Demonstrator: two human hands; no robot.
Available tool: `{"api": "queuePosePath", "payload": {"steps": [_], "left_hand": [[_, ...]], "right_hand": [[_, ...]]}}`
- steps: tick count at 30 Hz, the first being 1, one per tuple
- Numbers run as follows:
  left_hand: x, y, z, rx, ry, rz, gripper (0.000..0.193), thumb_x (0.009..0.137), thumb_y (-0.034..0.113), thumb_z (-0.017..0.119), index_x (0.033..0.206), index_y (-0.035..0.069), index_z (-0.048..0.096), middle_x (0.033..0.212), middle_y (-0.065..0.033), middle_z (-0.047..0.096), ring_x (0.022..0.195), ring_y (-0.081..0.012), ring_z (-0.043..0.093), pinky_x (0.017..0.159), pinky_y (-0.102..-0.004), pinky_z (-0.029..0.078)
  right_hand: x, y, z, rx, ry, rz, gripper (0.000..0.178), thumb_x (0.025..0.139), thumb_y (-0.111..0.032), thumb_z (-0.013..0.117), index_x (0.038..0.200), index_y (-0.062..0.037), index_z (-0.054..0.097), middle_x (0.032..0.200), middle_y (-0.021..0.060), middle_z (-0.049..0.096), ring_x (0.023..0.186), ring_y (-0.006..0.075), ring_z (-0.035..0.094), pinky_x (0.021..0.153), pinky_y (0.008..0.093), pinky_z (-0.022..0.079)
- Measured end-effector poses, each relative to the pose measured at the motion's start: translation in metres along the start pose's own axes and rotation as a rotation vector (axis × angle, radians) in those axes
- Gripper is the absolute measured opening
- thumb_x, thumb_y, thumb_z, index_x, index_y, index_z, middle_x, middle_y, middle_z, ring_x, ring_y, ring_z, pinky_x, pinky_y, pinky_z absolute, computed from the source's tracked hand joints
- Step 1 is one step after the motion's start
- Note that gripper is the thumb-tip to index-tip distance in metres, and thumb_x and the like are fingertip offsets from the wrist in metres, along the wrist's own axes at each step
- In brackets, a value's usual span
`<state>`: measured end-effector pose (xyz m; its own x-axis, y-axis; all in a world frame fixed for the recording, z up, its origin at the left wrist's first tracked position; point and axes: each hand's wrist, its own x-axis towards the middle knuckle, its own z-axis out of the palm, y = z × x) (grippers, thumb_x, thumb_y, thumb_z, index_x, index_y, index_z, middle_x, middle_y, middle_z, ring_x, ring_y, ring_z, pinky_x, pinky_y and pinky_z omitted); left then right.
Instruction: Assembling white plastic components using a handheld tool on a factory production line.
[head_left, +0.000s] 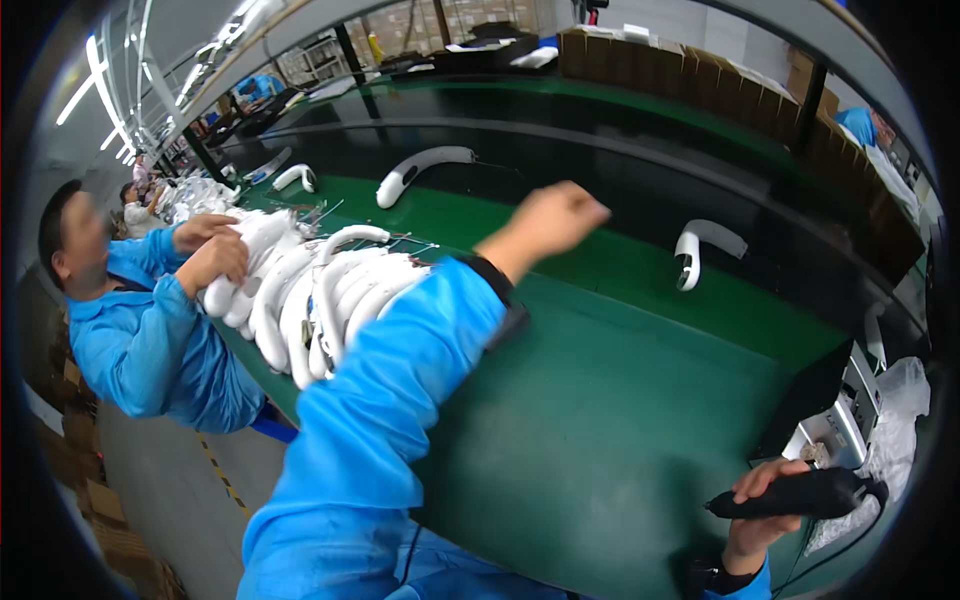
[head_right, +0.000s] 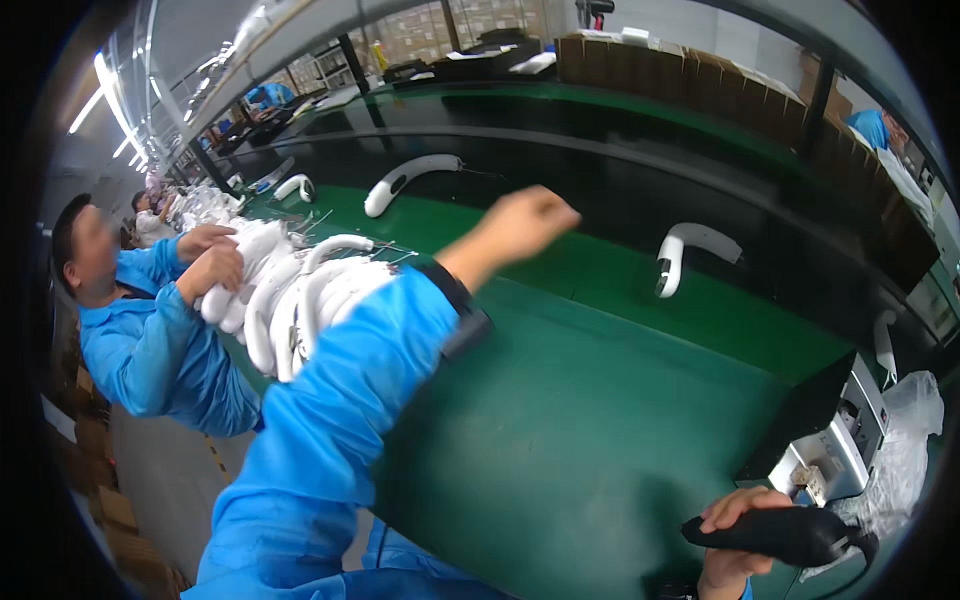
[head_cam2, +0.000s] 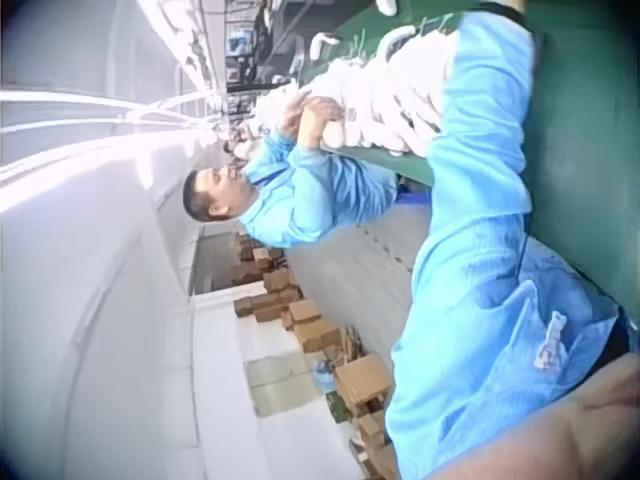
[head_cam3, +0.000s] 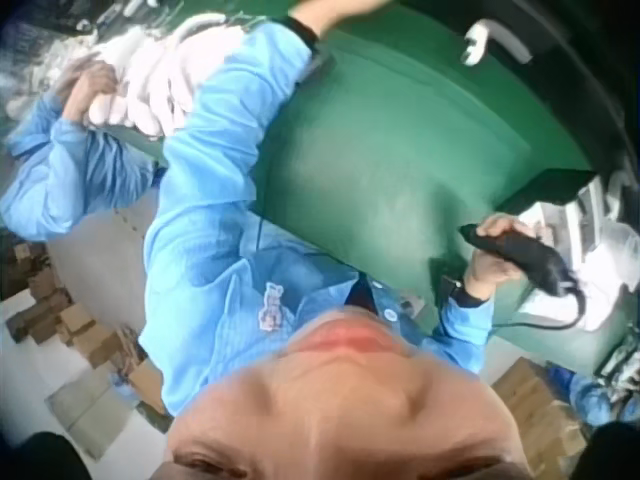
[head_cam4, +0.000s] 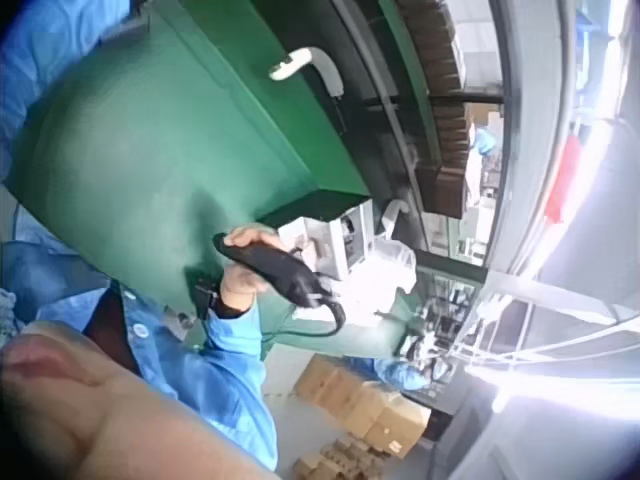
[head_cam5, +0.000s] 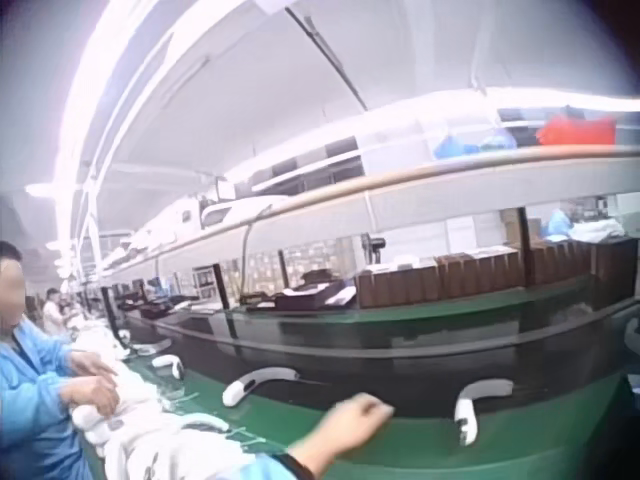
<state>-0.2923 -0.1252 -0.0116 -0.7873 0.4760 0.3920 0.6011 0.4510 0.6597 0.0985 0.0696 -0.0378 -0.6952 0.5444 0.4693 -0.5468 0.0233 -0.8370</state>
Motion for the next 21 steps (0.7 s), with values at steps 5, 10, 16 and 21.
{"api": "queuePosePath", "payload": {"steps": [5,10,16,21], "left_hand": [[0.037,-0.186,-0.126,1.215,0.259,-0.509,0.031,0.085,0.023,0.05,0.107,0.005,0.063,0.112,-0.0188,0.059,0.108,-0.0361,0.053,0.091,-0.0473,0.043],[0.021,-0.284,-0.176,0.774,0.274,-0.64,0.033,0.075,0.016,0.064,0.105,0.003,0.061,0.102,-0.0212,0.065,0.102,-0.0359,0.061,0.09,-0.042,0.047],[0.032,-0.102,-0.146,0.124,0.395,-0.416,0.038,0.072,0.027,0.068,0.099,0.002,0.061,0.083,-0.0138,0.066,0.07,-0.023,0.066,0.06,-0.0347,0.054],[-0.021,0.01,-0.132,-0.295,0.128,-0.404,0.039,0.084,0.043,0.058,0.075,0.005,0.058,0.049,0.0022,0.039,0.033,-0.0093,0.035,0.034,-0.0256,0.027]], "right_hand": [[0.005,0.007,0.021,0.006,-0.001,-0.022,0.072,0.079,-0.065,0.057,0.116,-0.0089,0.034,0.069,0.0064,0.052,0.051,0.0161,0.055,0.06,0.0319,0.052],[0.006,0.014,0.014,0.107,-0.059,-0.018,0.067,0.08,-0.062,0.058,0.115,-0.0092,0.035,0.055,0.0039,0.049,0.038,0.0159,0.05,0.044,0.0301,0.048],[0.0,0.003,0.004,-0.015,-0.044,0.062,0.075,0.079,-0.073,0.047,0.124,-0.0133,0.037,0.061,0.0008,0.048,0.045,0.0125,0.05,0.048,0.0276,0.045],[0.009,-0.011,-0.005,0.035,-0.057,0.093,0.08,0.083,-0.069,0.045,0.122,0.0009,0.039,0.064,0.0056,0.051,0.051,0.0129,0.053,0.053,0.0289,0.049]]}}
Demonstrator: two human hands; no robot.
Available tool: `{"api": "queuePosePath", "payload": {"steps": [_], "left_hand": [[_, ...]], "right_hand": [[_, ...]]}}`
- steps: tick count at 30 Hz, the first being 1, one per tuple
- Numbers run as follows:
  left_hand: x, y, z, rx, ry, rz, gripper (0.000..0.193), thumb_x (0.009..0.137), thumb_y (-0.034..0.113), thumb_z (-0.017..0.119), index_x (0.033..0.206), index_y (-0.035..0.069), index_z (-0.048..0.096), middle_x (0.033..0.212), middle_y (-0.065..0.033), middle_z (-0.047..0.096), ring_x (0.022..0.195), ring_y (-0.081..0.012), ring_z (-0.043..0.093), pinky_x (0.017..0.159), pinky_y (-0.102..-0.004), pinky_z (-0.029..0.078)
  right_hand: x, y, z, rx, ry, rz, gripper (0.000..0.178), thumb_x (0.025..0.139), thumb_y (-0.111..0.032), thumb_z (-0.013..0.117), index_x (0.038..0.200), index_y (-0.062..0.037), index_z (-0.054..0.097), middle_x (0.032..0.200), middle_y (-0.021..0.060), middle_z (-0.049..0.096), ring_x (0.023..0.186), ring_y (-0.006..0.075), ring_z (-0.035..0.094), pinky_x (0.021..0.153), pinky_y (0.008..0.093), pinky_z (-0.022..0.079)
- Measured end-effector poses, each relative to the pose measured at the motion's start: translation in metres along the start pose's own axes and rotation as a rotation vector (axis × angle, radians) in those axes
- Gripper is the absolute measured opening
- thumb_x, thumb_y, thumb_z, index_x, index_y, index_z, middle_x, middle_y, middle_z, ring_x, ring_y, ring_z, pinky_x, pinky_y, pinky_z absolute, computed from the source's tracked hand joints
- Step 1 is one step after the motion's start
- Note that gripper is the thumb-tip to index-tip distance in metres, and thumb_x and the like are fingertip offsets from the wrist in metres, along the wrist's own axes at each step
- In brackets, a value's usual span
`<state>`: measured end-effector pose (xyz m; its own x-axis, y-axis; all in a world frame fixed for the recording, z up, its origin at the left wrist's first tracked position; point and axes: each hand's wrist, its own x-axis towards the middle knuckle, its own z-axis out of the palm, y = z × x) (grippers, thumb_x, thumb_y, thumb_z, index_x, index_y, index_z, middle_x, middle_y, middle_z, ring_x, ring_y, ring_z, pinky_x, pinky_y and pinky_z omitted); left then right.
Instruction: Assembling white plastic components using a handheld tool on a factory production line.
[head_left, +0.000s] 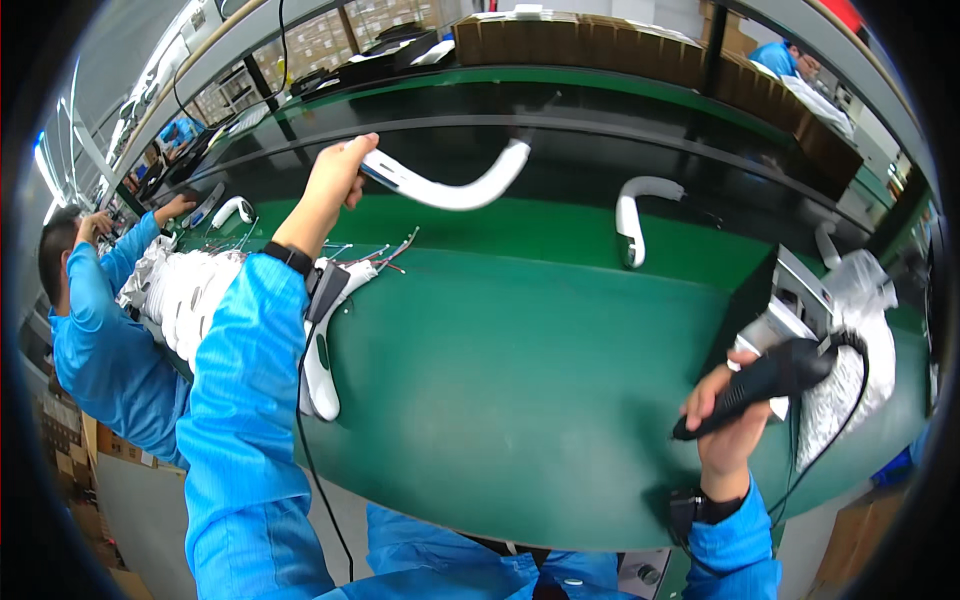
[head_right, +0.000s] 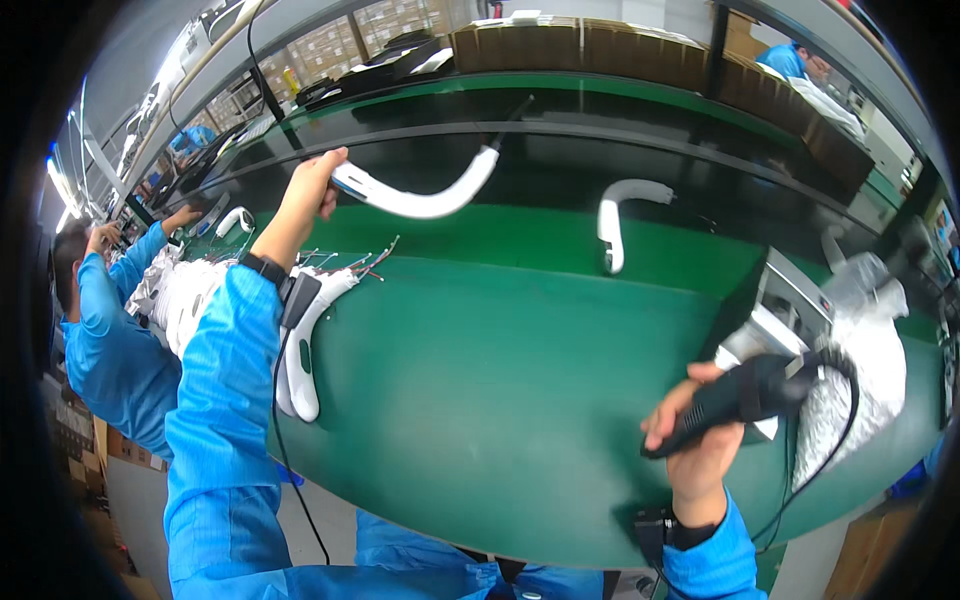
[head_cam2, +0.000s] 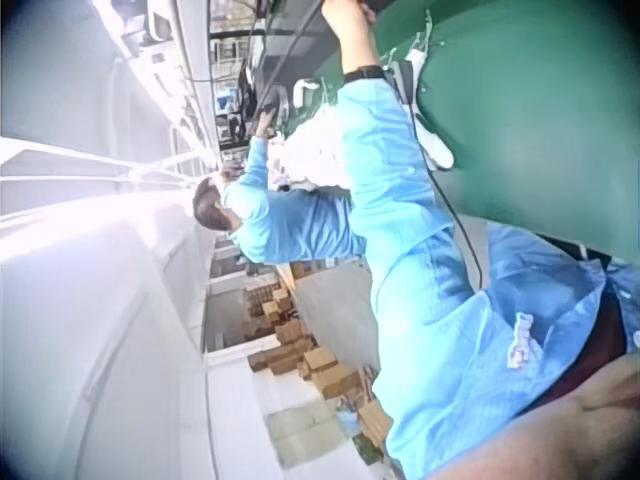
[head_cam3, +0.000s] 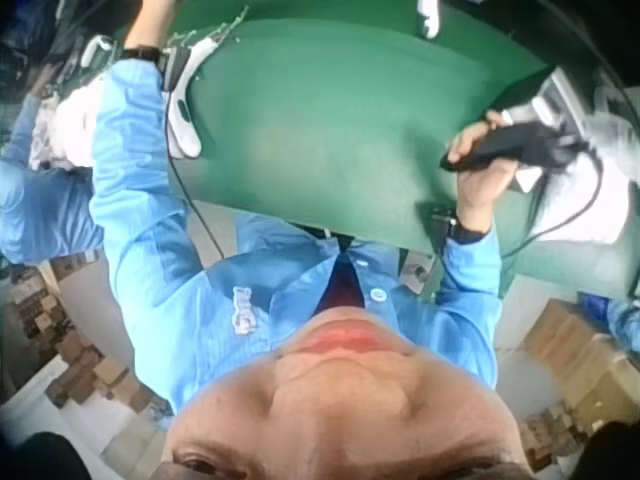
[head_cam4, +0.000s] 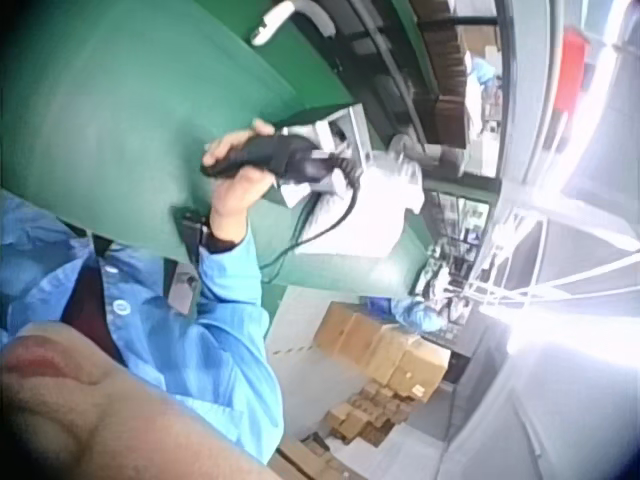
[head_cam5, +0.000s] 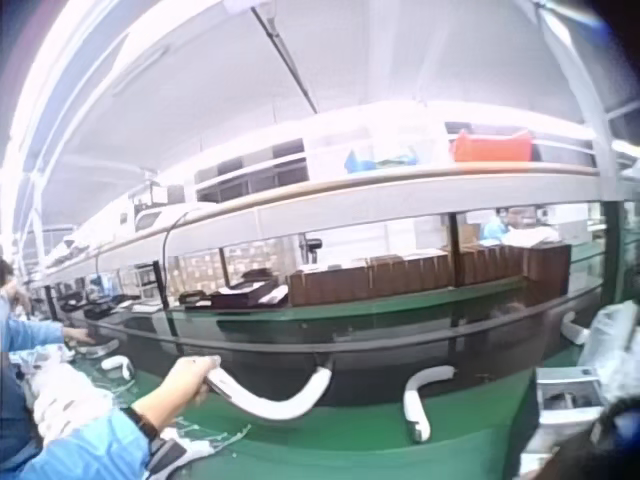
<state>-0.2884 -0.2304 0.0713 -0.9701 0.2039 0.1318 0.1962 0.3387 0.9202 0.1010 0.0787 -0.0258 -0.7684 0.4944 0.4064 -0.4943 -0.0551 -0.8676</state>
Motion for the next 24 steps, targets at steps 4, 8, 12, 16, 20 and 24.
{"api": "queuePosePath", "payload": {"steps": [4,8,12,16,20,24], "left_hand": [[-0.09,0.036,0.047,-0.08,-0.303,-0.13,0.042,0.086,0.044,0.054,0.073,0.004,0.059,0.048,0.0017,0.042,0.034,-0.0077,0.033,0.034,-0.0238,0.026],[-0.155,0.044,0.084,-0.073,-0.581,-0.131,0.037,0.087,0.036,0.055,0.082,0.001,0.063,0.059,-0.0031,0.057,0.038,-0.0065,0.036,0.036,-0.0225,0.029],[-0.197,0.039,0.126,-0.076,-0.7,-0.096,0.032,0.085,0.033,0.061,0.09,0.001,0.062,0.076,-0.0033,0.063,0.058,-0.007,0.052,0.05,-0.0196,0.039],[-0.225,0.027,0.158,-0.238,-0.558,-0.059,0.039,0.086,0.039,0.062,0.094,0.002,0.063,0.084,-0.004,0.063,0.068,-0.0103,0.055,0.061,-0.0229,0.043],[-0.247,0.044,0.21,-0.565,-0.417,0.139,0.048,0.089,0.046,0.054,0.107,0.002,0.057,0.094,-0.0076,0.063,0.079,-0.0144,0.062,0.071,-0.0278,0.049],[-0.248,0.069,0.247,-0.615,-0.505,0.219,0.05,0.091,0.046,0.049,0.108,-0.001,0.056,0.083,-0.0103,0.063,0.072,-0.0164,0.062,0.066,-0.0261,0.049]], "right_hand": [[-0.008,-0.024,-0.011,-0.011,0.011,-0.024,0.081,0.086,-0.067,0.043,0.122,0.0056,0.038,0.065,0.0062,0.051,0.05,0.0115,0.051,0.051,0.0272,0.046],[-0.031,-0.046,-0.027,-0.012,0.009,-0.011,0.082,0.085,-0.067,0.045,0.12,0.006,0.04,0.065,0.0065,0.051,0.05,0.0115,0.051,0.05,0.0268,0.045],[-0.039,-0.062,-0.052,0.028,0.023,-0.012,0.079,0.085,-0.066,0.046,0.122,0.0041,0.039,0.067,0.0071,0.052,0.051,0.0126,0.052,0.05,0.0263,0.044],[-0.011,-0.082,-0.063,0.013,0.106,-0.189,0.074,0.089,-0.064,0.039,0.124,0.001,0.038,0.068,0.0067,0.049,0.052,0.0131,0.05,0.053,0.0267,0.043],[0.02,-0.096,-0.071,-0.112,0.081,-0.35,0.073,0.088,-0.07,0.031,0.125,-0.0076,0.037,0.072,0.0033,0.047,0.058,0.0125,0.049,0.058,0.0274,0.043],[0.044,-0.088,-0.07,-0.199,0.052,-0.402,0.074,0.085,-0.07,0.039,0.122,-0.0061,0.037,0.072,0.0046,0.048,0.058,0.0135,0.049,0.056,0.0274,0.043]]}}
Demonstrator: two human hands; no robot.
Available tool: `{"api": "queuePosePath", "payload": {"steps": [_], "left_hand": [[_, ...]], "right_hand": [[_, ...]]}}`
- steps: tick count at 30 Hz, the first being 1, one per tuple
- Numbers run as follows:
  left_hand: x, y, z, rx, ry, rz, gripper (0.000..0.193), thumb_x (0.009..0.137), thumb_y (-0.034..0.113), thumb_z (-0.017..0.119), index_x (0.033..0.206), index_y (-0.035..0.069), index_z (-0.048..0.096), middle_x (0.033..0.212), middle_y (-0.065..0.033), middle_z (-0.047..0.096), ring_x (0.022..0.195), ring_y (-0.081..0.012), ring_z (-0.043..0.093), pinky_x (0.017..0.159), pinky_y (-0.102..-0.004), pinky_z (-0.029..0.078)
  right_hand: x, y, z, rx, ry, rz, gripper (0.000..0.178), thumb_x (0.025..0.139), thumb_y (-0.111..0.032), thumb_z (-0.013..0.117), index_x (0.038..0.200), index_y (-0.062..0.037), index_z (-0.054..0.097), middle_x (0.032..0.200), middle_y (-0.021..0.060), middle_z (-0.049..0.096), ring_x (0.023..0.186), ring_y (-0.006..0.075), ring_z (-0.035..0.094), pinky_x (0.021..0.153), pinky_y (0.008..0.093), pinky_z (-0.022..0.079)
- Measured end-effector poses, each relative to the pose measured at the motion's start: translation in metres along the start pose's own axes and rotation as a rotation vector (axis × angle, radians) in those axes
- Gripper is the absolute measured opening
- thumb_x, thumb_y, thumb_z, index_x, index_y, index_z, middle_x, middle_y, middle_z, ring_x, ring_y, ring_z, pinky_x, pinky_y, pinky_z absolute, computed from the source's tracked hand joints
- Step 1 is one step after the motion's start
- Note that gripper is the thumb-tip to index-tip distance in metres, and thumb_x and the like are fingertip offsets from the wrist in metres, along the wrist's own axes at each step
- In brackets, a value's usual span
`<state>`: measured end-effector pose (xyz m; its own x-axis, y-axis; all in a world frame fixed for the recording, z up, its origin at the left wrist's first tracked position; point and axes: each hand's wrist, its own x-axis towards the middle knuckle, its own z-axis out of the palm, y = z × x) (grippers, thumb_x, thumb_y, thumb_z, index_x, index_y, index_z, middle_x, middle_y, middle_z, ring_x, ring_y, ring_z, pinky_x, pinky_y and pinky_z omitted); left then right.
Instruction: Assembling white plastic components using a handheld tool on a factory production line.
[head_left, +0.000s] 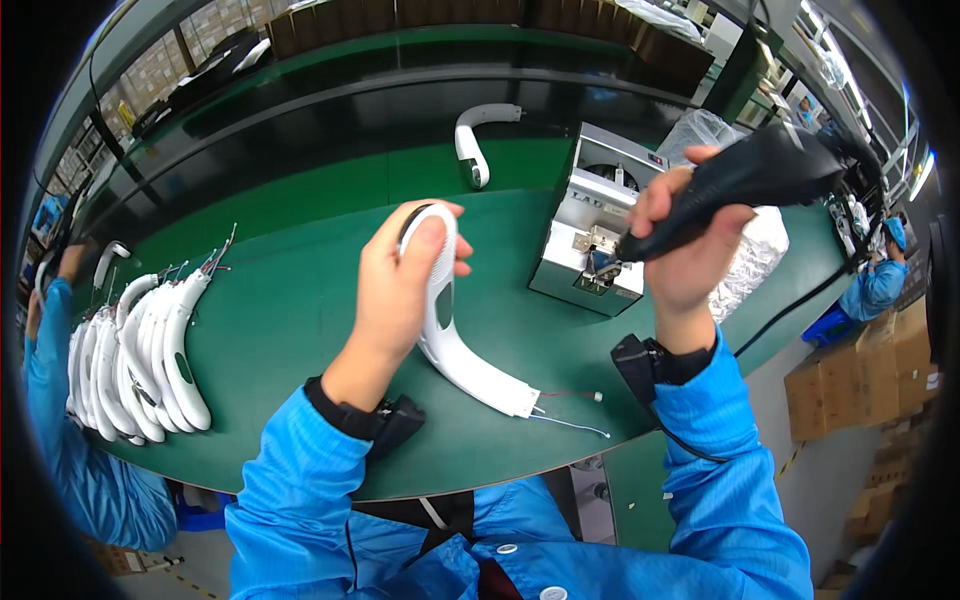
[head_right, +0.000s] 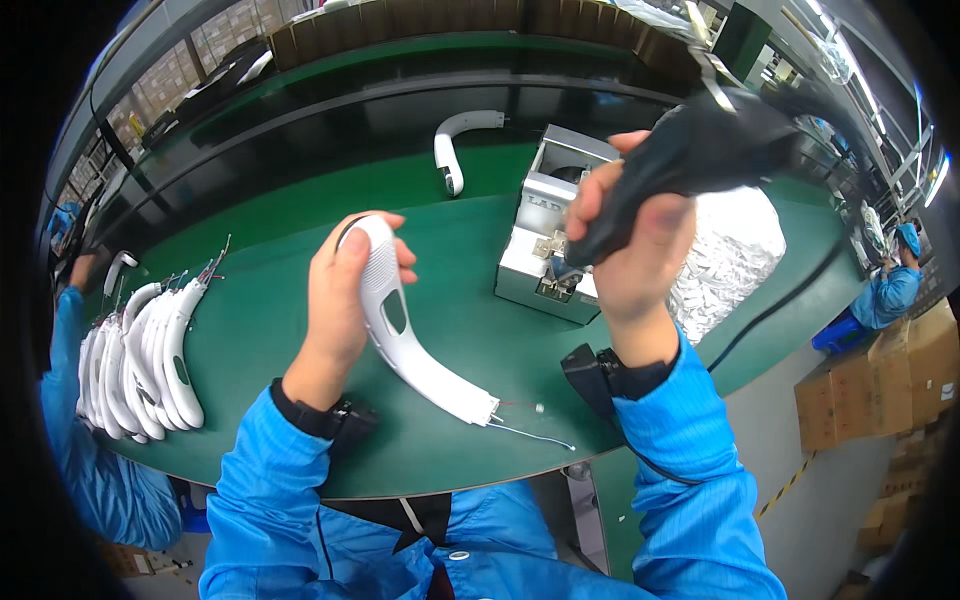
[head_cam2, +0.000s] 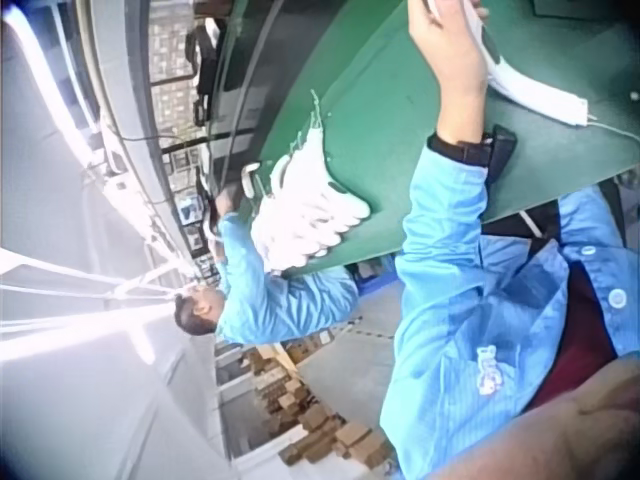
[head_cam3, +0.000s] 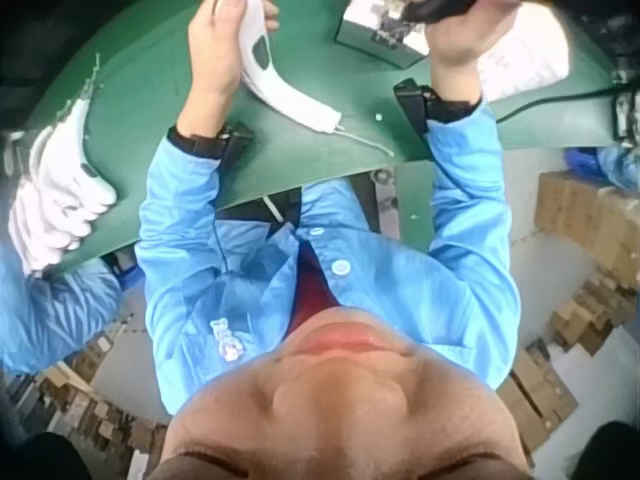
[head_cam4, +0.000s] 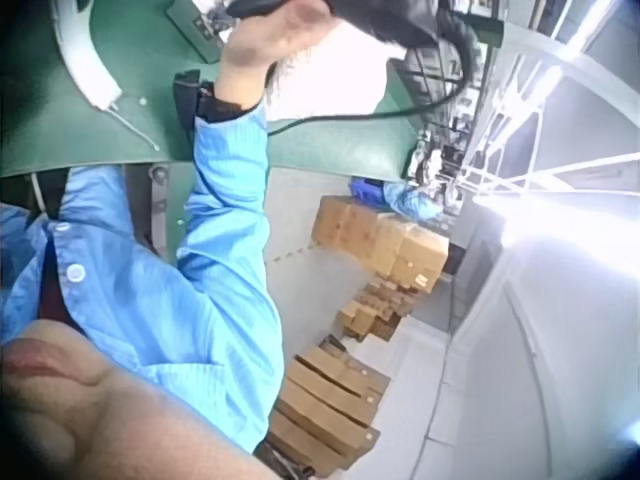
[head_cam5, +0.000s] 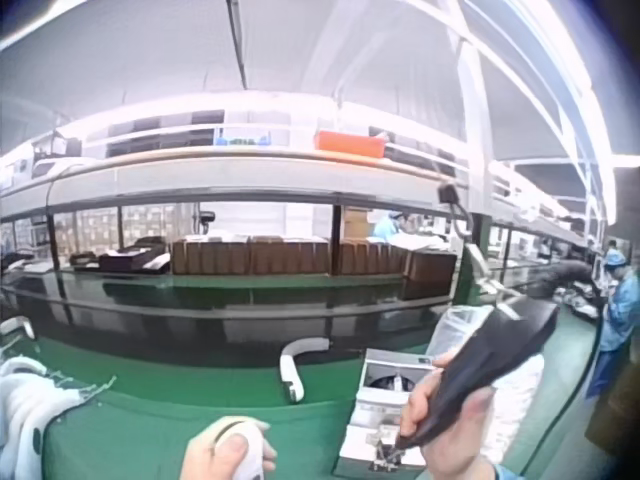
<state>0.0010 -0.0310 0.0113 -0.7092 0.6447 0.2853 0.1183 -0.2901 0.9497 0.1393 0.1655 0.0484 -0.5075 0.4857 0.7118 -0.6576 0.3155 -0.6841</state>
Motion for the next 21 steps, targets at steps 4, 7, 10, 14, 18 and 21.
{"api": "queuePosePath", "payload": {"steps": [4,7,10,14,18,21], "left_hand": [[0.01,-0.007,0.015,0.05,0.028,0.088,0.049,0.09,0.045,0.051,0.102,-0.002,0.059,0.076,-0.0088,0.062,0.068,-0.0154,0.061,0.063,-0.026,0.05],[0.011,-0.005,0.013,0.066,-0.003,0.116,0.048,0.089,0.044,0.051,0.1,-0.002,0.06,0.075,-0.009,0.062,0.067,-0.0153,0.061,0.063,-0.0265,0.05],[0.011,-0.012,0.009,0.045,-0.021,0.11,0.048,0.089,0.043,0.052,0.1,-0.003,0.06,0.075,-0.0091,0.062,0.067,-0.0152,0.06,0.063,-0.0262,0.049],[0.012,-0.01,0.011,0.046,-0.048,0.131,0.047,0.089,0.042,0.053,0.099,-0.003,0.06,0.075,-0.0083,0.061,0.068,-0.0142,0.059,0.062,-0.0253,0.048],[0.014,-0.016,0.004,0.043,-0.077,0.169,0.045,0.089,0.041,0.056,0.098,-0.003,0.06,0.075,-0.0071,0.061,0.067,-0.013,0.059,0.063,-0.0252,0.048],[0.015,-0.016,0.003,0.031,-0.081,0.175,0.045,0.088,0.041,0.056,0.097,-0.003,0.061,0.075,-0.0066,0.061,0.067,-0.0121,0.058,0.063,-0.0251,0.049]], "right_hand": [[-0.001,0.026,0.008,-0.198,-0.052,0.127,0.062,0.092,-0.058,0.041,0.109,0.0008,0.044,0.067,0.0072,0.051,0.052,0.0124,0.05,0.048,0.024,0.042],[0.007,0.027,0.021,-0.176,-0.031,0.219,0.052,0.093,-0.053,0.045,0.105,-0.002,0.05,0.064,0.0055,0.053,0.051,0.0094,0.05,0.047,0.0217,0.04],[-0.001,0.025,0.027,-0.116,-0.036,0.357,0.051,0.094,-0.051,0.044,0.106,-0.0018,0.051,0.064,0.0055,0.053,0.05,0.0091,0.049,0.047,0.0219,0.04],[-0.031,0.037,0.028,-0.015,-0.057,0.279,0.062,0.093,-0.056,0.04,0.112,0.0029,0.047,0.064,0.0069,0.052,0.049,0.0112,0.05,0.048,0.0228,0.042],[-0.055,0.036,0.051,0.114,-0.117,0.304,0.081,0.082,-0.077,0.031,0.121,-0.0054,0.038,0.066,0.0035,0.049,0.053,0.012,0.051,0.054,0.0272,0.046],[-0.066,0.04,0.062,0.202,-0.152,0.347,0.082,0.08,-0.078,0.032,0.122,-0.0072,0.038,0.066,0.0036,0.05,0.054,0.0131,0.052,0.055,0.0285,0.047]]}}
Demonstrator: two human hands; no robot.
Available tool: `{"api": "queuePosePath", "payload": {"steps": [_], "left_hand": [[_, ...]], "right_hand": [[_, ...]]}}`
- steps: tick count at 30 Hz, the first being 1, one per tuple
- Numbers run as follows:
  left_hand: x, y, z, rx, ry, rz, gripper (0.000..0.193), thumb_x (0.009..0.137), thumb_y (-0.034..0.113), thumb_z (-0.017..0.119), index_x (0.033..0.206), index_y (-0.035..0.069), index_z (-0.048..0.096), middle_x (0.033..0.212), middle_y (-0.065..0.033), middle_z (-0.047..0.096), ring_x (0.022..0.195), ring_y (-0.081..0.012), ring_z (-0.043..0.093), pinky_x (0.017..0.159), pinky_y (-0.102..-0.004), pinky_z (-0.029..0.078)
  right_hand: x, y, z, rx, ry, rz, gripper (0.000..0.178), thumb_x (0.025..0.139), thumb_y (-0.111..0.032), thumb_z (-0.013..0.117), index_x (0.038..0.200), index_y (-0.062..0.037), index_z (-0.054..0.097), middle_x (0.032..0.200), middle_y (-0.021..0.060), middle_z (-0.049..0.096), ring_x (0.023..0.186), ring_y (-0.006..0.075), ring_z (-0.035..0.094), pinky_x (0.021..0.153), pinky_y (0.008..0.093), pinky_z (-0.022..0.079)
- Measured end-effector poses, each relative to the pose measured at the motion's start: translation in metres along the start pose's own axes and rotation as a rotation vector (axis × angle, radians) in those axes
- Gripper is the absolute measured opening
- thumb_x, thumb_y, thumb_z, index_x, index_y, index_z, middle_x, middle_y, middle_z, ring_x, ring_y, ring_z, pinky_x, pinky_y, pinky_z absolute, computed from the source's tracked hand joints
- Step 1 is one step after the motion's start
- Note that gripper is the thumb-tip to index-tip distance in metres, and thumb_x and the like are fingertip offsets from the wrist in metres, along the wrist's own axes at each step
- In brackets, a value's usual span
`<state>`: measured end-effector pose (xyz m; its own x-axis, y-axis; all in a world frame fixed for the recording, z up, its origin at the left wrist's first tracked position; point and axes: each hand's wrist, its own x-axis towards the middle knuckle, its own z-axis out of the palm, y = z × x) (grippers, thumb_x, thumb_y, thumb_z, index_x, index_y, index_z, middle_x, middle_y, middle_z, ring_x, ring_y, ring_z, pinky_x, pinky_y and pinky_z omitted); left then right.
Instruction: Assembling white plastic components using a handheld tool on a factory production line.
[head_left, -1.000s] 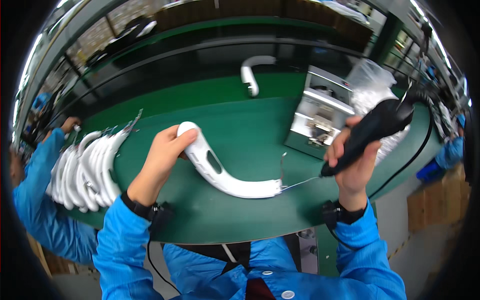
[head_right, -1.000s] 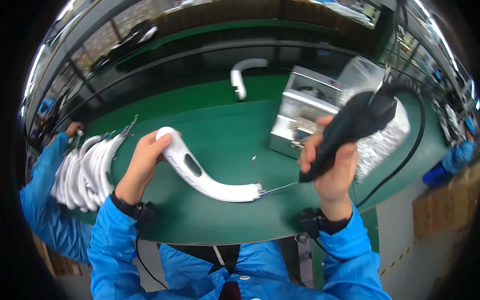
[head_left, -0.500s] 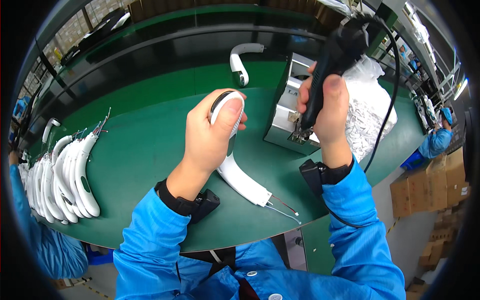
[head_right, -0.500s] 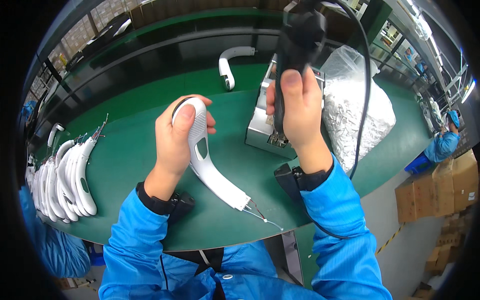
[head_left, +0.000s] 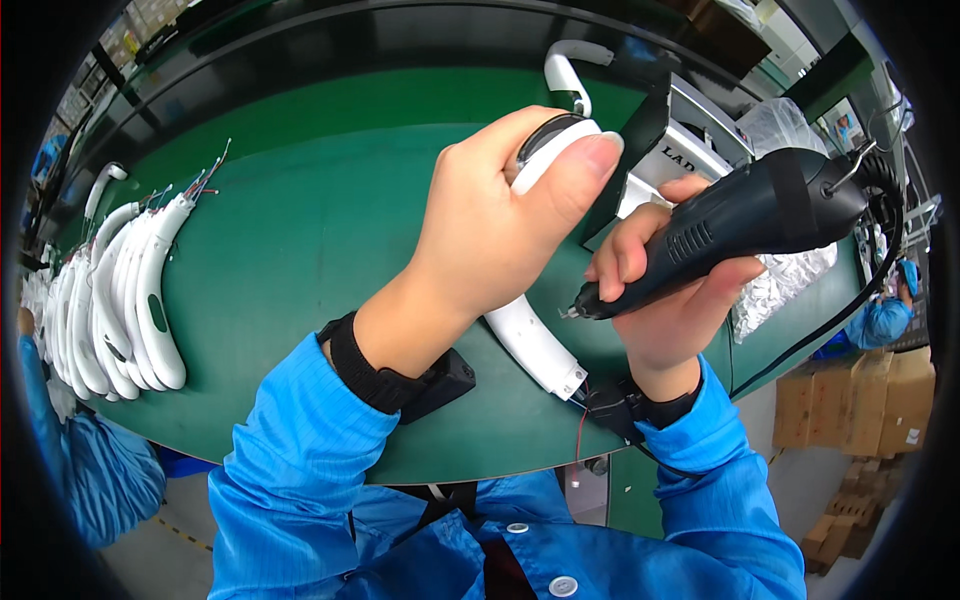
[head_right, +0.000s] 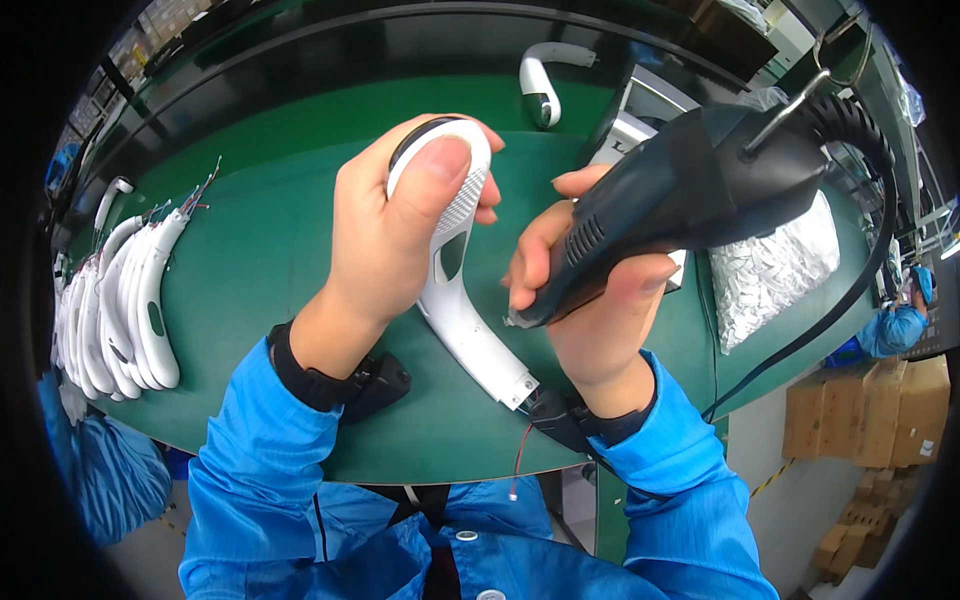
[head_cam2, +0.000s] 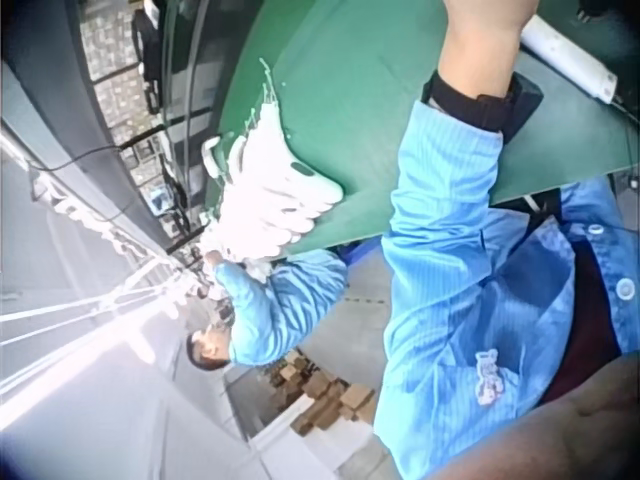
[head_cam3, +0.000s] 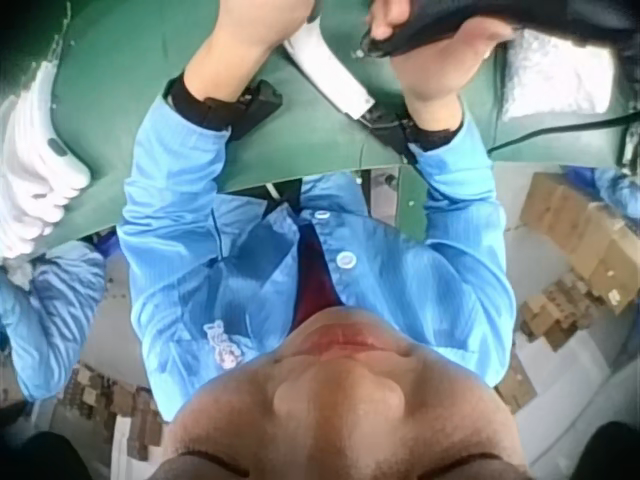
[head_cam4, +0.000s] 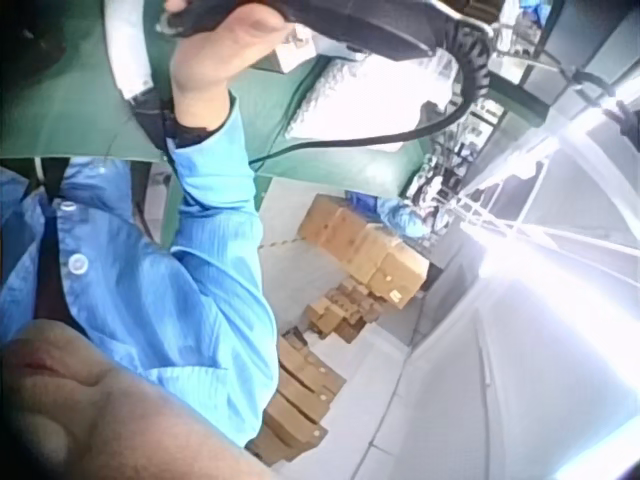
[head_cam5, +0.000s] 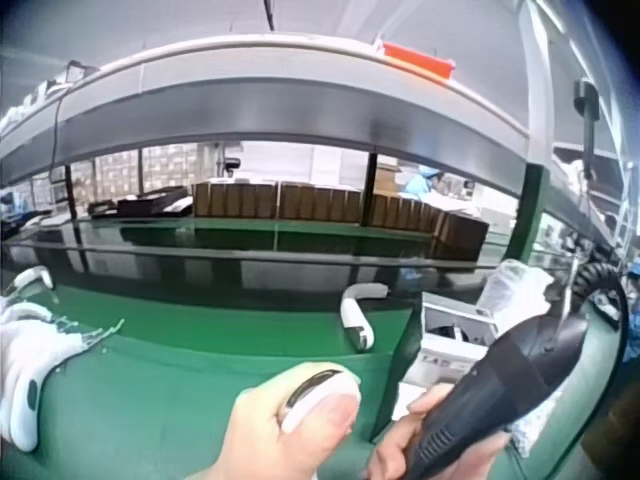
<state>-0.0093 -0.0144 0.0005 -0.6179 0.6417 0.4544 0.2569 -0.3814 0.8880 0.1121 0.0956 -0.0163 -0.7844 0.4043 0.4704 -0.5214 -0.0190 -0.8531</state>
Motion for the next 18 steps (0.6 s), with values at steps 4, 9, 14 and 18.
{"api": "queuePosePath", "payload": {"steps": [4,9,14,18], "left_hand": [[0.0,0.002,0.001,-0.028,-0.007,-0.014,0.045,0.088,0.041,0.057,0.097,-0.002,0.061,0.075,-0.0059,0.061,0.068,-0.0112,0.058,0.063,-0.0251,0.049],[-0.004,0.011,0.0,-0.125,-0.057,-0.045,0.045,0.087,0.04,0.056,0.097,-0.003,0.061,0.075,-0.0071,0.061,0.068,-0.0125,0.058,0.063,-0.0256,0.049],[-0.006,0.012,-0.001,-0.202,-0.118,-0.044,0.052,0.084,0.047,0.055,0.097,-0.003,0.06,0.076,-0.0095,0.061,0.07,-0.015,0.058,0.064,-0.0271,0.048],[-0.006,0.012,-0.002,-0.114,-0.157,0.02,0.058,0.082,0.052,0.055,0.099,-0.004,0.06,0.077,-0.0106,0.061,0.071,-0.0157,0.059,0.065,-0.0277,0.049]], "right_hand": [[-0.004,0.003,0.01,0.095,0.002,0.029,0.084,0.077,-0.08,0.034,0.122,-0.0088,0.039,0.067,0.0032,0.05,0.055,0.0138,0.053,0.055,0.0292,0.048],[-0.006,0.007,0.013,0.107,-0.008,0.063,0.085,0.077,-0.082,0.032,0.122,-0.0099,0.04,0.066,0.0027,0.05,0.054,0.0133,0.052,0.054,0.0285,0.047],[-0.005,0.01,0.019,0.155,0.093,0.064,0.087,0.075,-0.079,0.042,0.115,-0.0023,0.041,0.065,0.0074,0.053,0.05,0.0138,0.053,0.05,0.0249,0.043],[-0.005,0.009,0.02,0.125,0.122,0.046,0.083,0.079,-0.076,0.04,0.115,-0.0009,0.041,0.065,0.0079,0.053,0.051,0.0136,0.053,0.051,0.0253,0.044]]}}
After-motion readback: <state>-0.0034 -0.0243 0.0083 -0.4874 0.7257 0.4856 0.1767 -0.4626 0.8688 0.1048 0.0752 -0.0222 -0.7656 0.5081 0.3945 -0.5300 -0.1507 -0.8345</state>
